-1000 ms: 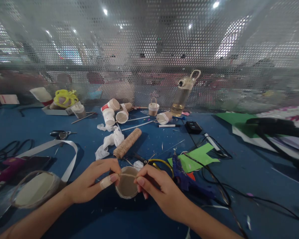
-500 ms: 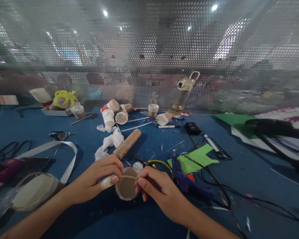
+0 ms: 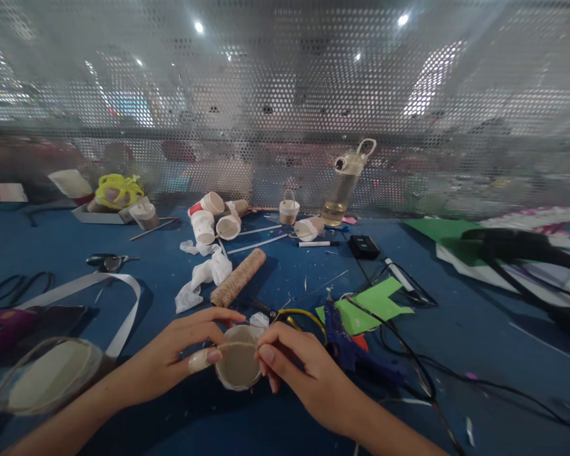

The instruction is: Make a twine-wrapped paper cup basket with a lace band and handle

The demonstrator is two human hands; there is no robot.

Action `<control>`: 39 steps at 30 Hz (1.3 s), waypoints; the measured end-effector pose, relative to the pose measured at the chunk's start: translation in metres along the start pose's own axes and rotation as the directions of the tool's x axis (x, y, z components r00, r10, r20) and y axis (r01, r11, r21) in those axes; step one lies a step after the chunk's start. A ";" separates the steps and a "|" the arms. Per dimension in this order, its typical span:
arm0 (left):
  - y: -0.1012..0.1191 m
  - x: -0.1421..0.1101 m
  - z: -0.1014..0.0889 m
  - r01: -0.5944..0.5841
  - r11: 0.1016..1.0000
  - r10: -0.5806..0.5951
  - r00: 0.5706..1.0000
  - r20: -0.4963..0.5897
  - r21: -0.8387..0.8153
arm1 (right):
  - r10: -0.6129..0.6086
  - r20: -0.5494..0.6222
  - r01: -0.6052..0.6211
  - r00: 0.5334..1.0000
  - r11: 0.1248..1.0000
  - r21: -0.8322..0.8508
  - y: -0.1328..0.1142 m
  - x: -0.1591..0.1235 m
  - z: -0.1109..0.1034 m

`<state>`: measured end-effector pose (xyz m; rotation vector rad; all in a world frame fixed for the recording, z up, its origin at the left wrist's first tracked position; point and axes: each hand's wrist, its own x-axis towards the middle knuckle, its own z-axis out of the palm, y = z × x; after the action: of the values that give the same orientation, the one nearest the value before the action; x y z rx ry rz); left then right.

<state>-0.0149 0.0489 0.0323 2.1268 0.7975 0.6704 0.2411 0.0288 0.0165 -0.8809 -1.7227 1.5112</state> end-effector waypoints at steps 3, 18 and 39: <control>-0.002 -0.001 0.000 -0.021 1.000 0.021 1.000 -0.006 0.022 | 0.003 0.009 -0.003 1.000 1.000 -0.017 0.002 0.000 0.000; -0.001 0.001 0.004 0.126 0.990 -0.117 0.985 0.130 -0.062 | -0.026 0.006 0.026 1.000 0.997 0.068 0.001 0.002 0.000; 0.000 -0.006 0.005 0.260 0.963 -0.258 0.965 0.039 -0.074 | -0.111 -0.022 0.112 0.994 0.993 0.031 0.005 -0.001 -0.006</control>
<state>-0.0156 0.0419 0.0285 1.9132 0.9961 0.5221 0.2469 0.0322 0.0127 -0.7680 -1.6995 1.4479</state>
